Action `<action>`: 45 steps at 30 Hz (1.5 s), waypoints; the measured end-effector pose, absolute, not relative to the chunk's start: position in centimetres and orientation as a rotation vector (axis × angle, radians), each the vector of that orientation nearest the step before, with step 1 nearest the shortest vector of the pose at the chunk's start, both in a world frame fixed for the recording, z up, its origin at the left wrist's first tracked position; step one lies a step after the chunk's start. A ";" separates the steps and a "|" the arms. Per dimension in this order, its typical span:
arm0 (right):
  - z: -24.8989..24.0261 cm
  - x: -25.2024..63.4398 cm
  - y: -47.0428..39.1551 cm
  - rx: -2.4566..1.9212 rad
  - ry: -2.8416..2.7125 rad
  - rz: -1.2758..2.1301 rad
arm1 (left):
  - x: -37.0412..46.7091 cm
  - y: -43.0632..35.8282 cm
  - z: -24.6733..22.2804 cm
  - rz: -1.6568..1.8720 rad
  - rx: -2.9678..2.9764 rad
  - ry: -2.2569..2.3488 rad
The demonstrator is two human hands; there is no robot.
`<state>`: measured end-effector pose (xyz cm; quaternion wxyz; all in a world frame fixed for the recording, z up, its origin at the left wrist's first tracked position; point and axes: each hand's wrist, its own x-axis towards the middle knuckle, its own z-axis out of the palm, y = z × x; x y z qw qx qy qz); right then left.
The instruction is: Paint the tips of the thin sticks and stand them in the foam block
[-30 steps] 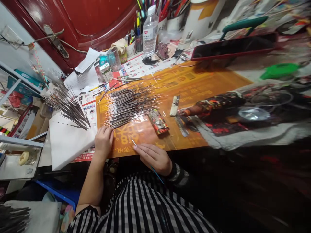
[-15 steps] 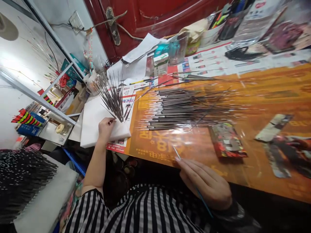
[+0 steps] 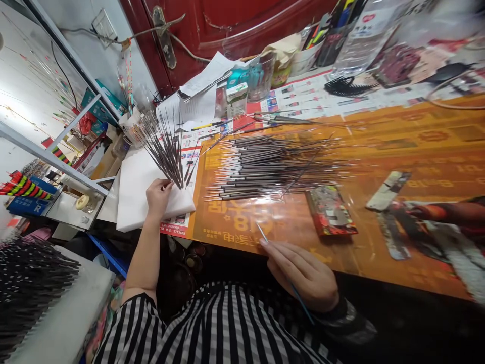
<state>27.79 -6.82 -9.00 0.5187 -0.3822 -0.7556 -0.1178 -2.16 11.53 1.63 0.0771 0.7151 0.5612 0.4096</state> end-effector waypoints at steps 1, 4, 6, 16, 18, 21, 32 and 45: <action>-9.0 27.8 -6.8 -0.915 -1.819 -0.285 | -2.1 11.6 1.5 1.195 2.144 1.691; -9.0 27.8 -6.8 -0.910 -1.820 -0.291 | -1.9 11.9 1.3 1.138 2.107 1.742; -9.0 27.8 -6.8 -0.918 -1.812 -0.286 | -1.9 12.2 1.3 1.115 2.089 1.757; -8.4 27.6 -6.6 -0.975 -1.768 -0.268 | -0.9 9.6 1.0 1.179 2.558 1.927; -8.3 27.6 -6.5 -0.986 -1.758 -0.258 | 1.1 7.9 0.3 1.173 2.735 1.695; -8.1 27.6 -6.3 -0.986 -1.745 -0.253 | 4.5 6.2 -0.7 0.911 2.933 1.318; -7.3 29.1 -7.0 -1.000 -1.630 -0.205 | 8.1 8.8 -2.2 0.416 2.979 1.555; -5.7 34.5 -7.3 -1.125 -1.441 -0.424 | 8.4 8.5 -2.0 0.668 2.921 1.222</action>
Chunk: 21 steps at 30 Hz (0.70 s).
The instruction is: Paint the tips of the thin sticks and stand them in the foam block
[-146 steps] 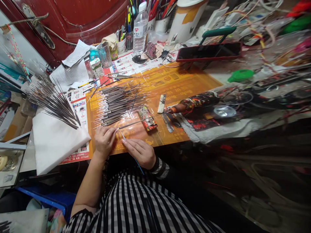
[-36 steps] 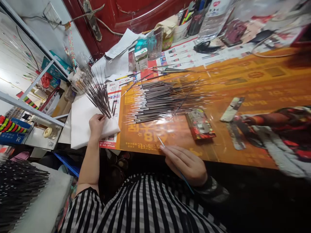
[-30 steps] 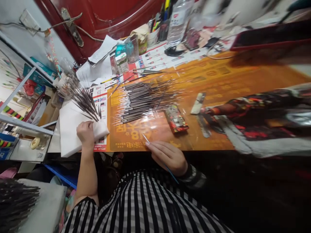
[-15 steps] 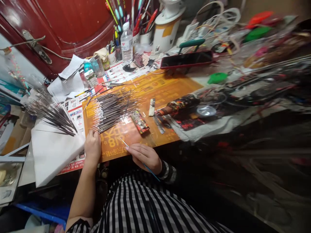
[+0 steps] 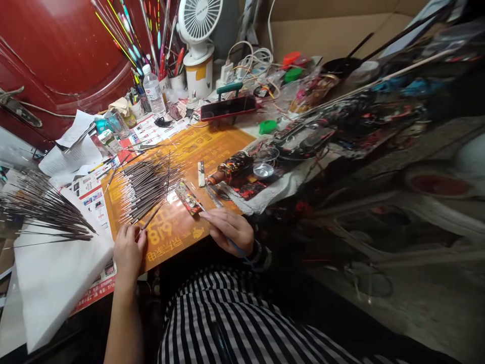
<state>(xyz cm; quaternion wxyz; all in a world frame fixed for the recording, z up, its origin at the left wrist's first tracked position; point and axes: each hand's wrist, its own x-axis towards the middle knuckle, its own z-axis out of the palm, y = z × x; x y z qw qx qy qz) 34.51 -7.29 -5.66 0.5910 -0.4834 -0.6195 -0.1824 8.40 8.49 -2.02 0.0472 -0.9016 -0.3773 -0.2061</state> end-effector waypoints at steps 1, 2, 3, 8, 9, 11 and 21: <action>-5.7 34.6 -7.3 -1.130 -1.436 -0.421 | 8.3 8.4 -2.1 -0.612 -2.754 -1.150; -5.8 34.6 -7.3 -1.136 -1.432 -0.422 | 8.3 8.4 -2.2 -0.608 -2.743 -1.149; -5.8 34.6 -7.4 -1.143 -1.429 -0.427 | 8.2 8.4 -2.3 -0.619 -2.723 -1.148; -5.7 35.0 -7.4 -1.185 -1.428 -0.482 | 8.0 8.5 -2.1 -0.826 -2.640 -1.044; -5.7 35.1 -7.3 -1.190 -1.425 -0.495 | 8.1 8.5 -1.9 -0.844 -2.635 -1.002; -5.7 35.3 -7.2 -1.195 -1.405 -0.514 | 8.4 8.4 -1.4 -0.854 -2.624 -0.933; -6.5 35.5 -5.7 -1.297 -1.385 -0.460 | 10.7 8.0 -0.9 -0.875 -2.720 -0.724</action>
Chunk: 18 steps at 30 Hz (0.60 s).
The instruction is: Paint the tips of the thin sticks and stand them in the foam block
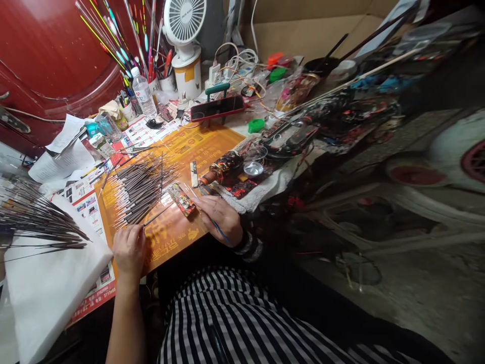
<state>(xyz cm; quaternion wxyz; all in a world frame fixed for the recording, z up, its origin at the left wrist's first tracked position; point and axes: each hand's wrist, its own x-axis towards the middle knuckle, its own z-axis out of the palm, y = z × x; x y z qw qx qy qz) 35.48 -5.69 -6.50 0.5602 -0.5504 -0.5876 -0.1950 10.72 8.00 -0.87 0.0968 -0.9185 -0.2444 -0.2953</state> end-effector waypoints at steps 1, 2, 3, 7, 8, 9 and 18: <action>-6.6 35.5 -5.5 -1.313 -1.384 -0.449 | 10.8 8.0 -0.9 -0.873 -2.715 -0.714; -6.7 35.4 -5.3 -1.330 -1.387 -0.435 | 10.9 8.0 -0.8 -0.870 -2.715 -0.708; -6.7 35.4 -5.1 -1.347 -1.397 -0.421 | 10.9 8.1 -0.8 -0.866 -2.721 -0.705; -6.7 35.4 -4.9 -1.397 -1.435 -0.374 | 10.7 8.4 -1.1 -0.869 -2.738 -0.688; -6.6 35.5 -4.9 -1.409 -1.437 -0.372 | 10.6 8.4 -1.2 -0.884 -2.738 -0.672; -6.6 35.5 -4.8 -1.420 -1.435 -0.374 | 10.6 8.5 -1.3 -0.905 -2.736 -0.650; -6.7 35.3 -4.7 -1.484 -1.404 -0.398 | 10.3 8.6 -1.6 -1.067 -2.674 -0.584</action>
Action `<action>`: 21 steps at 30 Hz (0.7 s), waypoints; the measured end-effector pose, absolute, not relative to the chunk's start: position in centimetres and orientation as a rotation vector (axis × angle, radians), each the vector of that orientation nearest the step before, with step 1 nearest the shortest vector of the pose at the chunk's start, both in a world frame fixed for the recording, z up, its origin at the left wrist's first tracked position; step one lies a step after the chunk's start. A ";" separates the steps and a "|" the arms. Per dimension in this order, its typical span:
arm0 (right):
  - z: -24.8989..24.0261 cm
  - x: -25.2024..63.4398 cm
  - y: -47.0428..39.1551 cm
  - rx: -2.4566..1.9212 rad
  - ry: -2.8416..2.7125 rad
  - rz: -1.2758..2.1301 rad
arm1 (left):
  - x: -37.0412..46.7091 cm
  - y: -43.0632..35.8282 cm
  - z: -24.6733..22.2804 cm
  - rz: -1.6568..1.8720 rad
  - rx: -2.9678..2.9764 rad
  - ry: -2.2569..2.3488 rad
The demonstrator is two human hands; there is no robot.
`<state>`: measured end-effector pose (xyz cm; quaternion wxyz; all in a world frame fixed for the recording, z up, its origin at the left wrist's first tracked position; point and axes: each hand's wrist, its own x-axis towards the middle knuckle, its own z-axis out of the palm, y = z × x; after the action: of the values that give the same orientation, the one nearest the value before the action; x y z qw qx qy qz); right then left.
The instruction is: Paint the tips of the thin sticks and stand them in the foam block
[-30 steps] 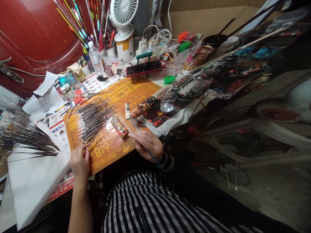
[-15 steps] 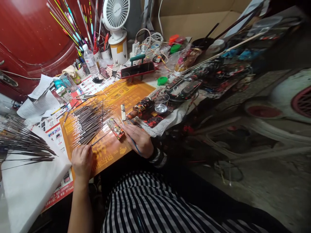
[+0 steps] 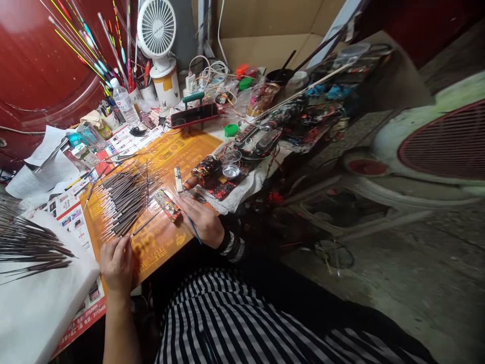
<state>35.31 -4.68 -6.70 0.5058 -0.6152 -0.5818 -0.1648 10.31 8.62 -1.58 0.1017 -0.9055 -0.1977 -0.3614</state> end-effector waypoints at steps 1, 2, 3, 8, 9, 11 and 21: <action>-6.7 35.3 -4.7 -1.482 -1.400 -0.404 | 10.3 8.6 -1.6 -1.078 -2.680 -0.585; -6.7 35.3 -4.7 -1.477 -1.397 -0.411 | 10.2 8.6 -1.6 -1.085 -2.688 -0.589; -6.8 35.3 -4.7 -1.471 -1.394 -0.415 | 10.2 8.6 -1.6 -1.091 -2.696 -0.598; -6.8 35.3 -4.7 -1.468 -1.379 -0.405 | 9.8 8.7 -1.8 -1.116 -2.723 -0.662; -6.8 35.3 -4.7 -1.473 -1.375 -0.404 | 9.8 8.8 -1.9 -1.114 -2.732 -0.673; -6.7 35.2 -4.7 -1.481 -1.364 -0.398 | 9.7 8.9 -2.0 -1.113 -2.753 -0.691; -7.3 37.2 -6.9 -1.286 -1.393 -0.582 | 9.8 8.8 -2.2 -1.062 -2.792 -0.720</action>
<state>37.21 -6.89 -7.33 0.5473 -0.5425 -0.5880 -0.2456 9.84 8.83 -2.23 0.0342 -0.9081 -0.2343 -0.3454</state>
